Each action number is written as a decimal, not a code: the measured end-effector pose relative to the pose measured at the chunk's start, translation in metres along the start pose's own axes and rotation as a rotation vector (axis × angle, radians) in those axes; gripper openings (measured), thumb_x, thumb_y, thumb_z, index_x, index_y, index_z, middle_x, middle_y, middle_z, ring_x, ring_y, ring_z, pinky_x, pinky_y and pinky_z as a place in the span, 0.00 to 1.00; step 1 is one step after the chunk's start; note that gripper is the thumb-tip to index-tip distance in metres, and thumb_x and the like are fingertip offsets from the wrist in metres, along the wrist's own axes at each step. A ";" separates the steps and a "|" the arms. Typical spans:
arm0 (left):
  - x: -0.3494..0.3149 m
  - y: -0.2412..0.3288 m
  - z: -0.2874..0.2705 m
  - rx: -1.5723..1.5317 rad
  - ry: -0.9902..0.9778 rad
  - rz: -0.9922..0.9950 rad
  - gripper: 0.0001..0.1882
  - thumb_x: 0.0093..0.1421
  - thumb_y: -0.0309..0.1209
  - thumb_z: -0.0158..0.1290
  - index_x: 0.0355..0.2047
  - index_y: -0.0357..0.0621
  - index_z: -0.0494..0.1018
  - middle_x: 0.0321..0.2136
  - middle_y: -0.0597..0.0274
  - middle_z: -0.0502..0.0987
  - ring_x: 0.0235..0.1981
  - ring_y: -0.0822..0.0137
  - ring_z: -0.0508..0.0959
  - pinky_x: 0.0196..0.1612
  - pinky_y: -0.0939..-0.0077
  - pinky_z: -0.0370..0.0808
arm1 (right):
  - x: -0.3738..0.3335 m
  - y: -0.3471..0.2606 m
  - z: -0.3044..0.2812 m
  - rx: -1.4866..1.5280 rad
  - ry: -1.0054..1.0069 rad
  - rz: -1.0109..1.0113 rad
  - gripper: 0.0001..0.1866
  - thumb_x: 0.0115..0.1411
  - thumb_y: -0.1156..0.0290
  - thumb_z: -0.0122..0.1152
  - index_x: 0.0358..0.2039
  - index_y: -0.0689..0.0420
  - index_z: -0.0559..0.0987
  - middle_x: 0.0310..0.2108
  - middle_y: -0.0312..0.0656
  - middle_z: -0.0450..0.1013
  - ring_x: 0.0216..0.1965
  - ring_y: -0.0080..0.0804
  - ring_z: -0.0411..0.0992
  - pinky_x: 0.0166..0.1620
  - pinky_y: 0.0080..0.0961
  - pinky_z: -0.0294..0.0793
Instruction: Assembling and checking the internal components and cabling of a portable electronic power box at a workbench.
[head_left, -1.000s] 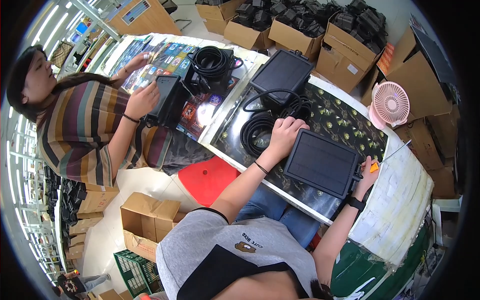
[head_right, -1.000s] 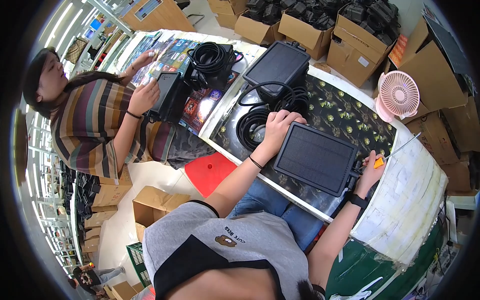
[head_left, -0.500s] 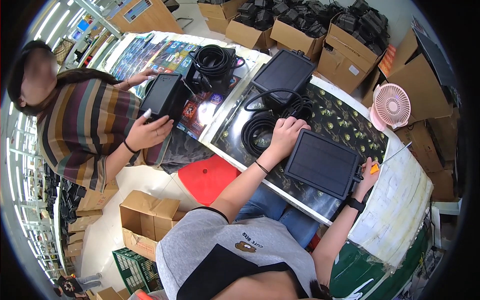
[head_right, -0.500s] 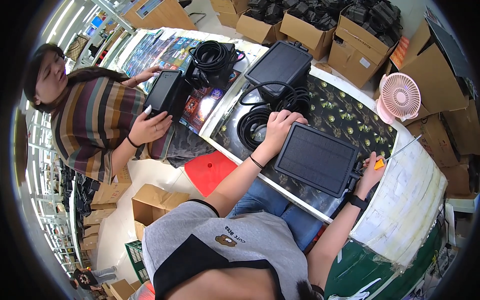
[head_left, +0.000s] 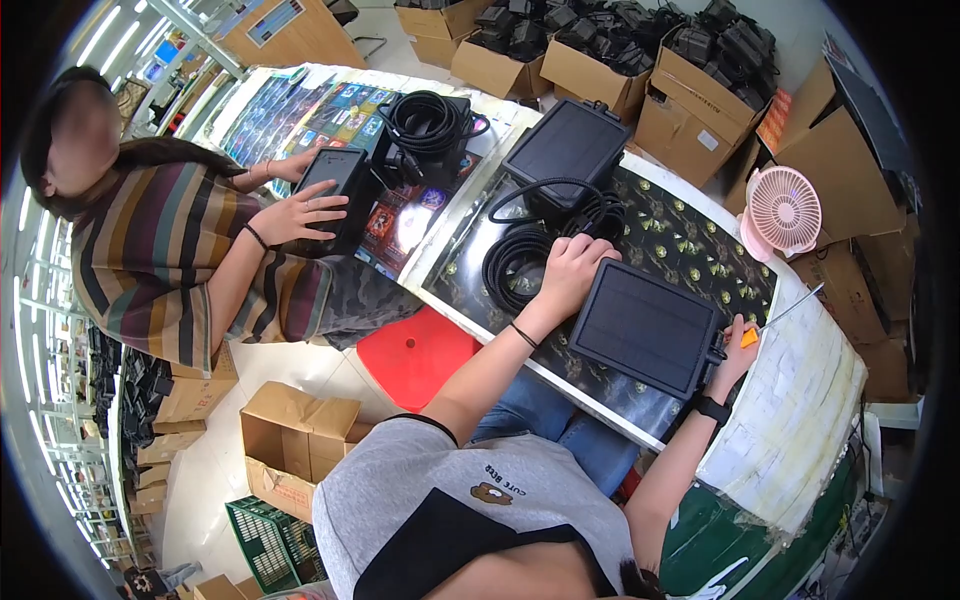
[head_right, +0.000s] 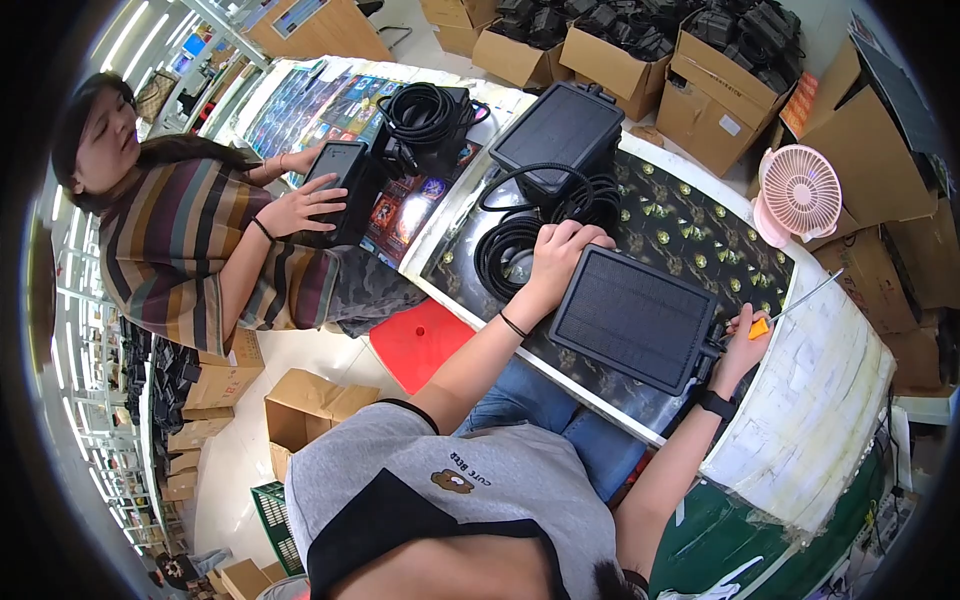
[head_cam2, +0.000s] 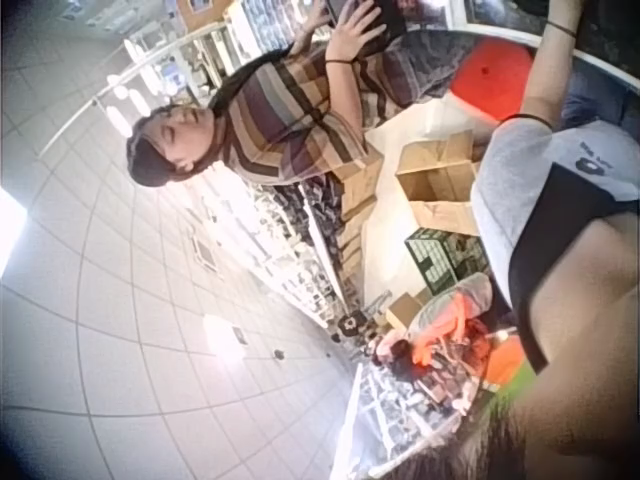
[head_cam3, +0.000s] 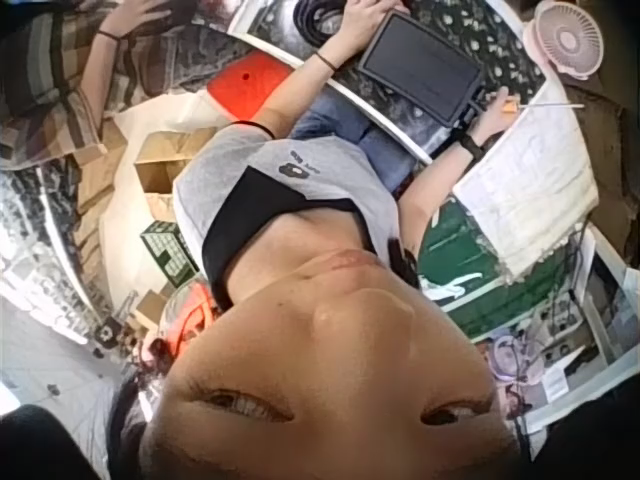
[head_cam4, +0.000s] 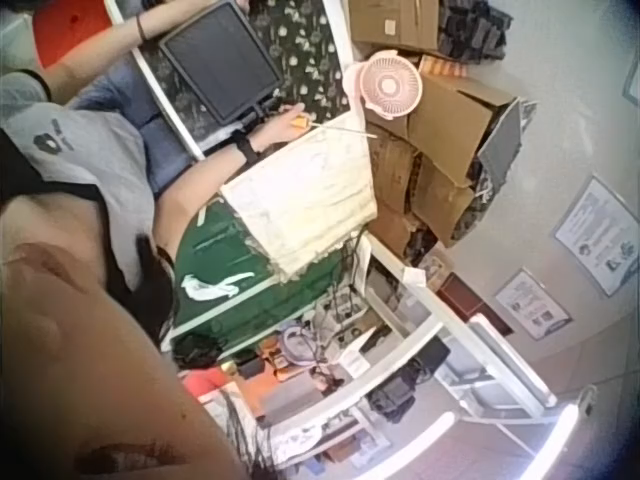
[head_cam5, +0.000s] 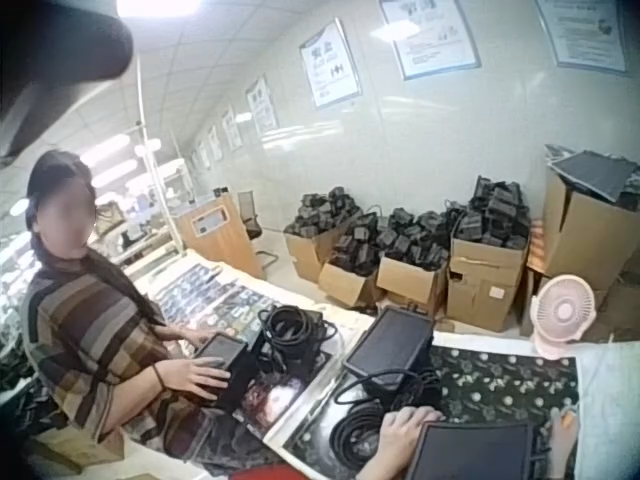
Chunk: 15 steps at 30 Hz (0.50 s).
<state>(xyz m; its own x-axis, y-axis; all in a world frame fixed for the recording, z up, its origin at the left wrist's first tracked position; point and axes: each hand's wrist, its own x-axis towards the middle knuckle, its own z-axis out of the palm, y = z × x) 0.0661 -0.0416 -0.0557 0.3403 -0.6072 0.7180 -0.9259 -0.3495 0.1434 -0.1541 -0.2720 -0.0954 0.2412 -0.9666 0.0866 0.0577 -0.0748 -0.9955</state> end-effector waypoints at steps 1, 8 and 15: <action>0.001 0.000 0.000 0.001 0.009 0.010 0.07 0.52 0.37 0.52 0.33 0.59 0.74 0.32 0.78 0.72 0.36 0.73 0.70 0.40 0.74 0.62 | 0.000 0.001 -0.001 0.000 0.001 0.000 0.12 0.63 0.68 0.62 0.30 0.52 0.66 0.20 0.32 0.67 0.20 0.16 0.64 0.24 0.12 0.63; 0.001 0.000 -0.001 0.000 0.008 0.008 0.07 0.52 0.37 0.52 0.32 0.59 0.74 0.32 0.78 0.71 0.36 0.73 0.70 0.40 0.74 0.62 | 0.000 -0.001 0.001 -0.008 0.004 0.000 0.12 0.63 0.68 0.63 0.30 0.52 0.67 0.20 0.32 0.67 0.20 0.16 0.64 0.24 0.12 0.63; 0.002 0.000 -0.002 -0.013 0.011 0.012 0.07 0.52 0.37 0.52 0.32 0.58 0.74 0.31 0.77 0.71 0.36 0.73 0.70 0.39 0.74 0.62 | -0.003 -0.005 0.002 -0.021 0.004 0.010 0.12 0.62 0.68 0.63 0.30 0.52 0.67 0.20 0.32 0.66 0.20 0.17 0.64 0.24 0.12 0.63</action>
<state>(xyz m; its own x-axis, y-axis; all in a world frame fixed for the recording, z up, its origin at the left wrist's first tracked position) 0.0667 -0.0416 -0.0526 0.3278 -0.6030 0.7273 -0.9319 -0.3330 0.1439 -0.1531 -0.2684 -0.0905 0.2379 -0.9683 0.0766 0.0350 -0.0703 -0.9969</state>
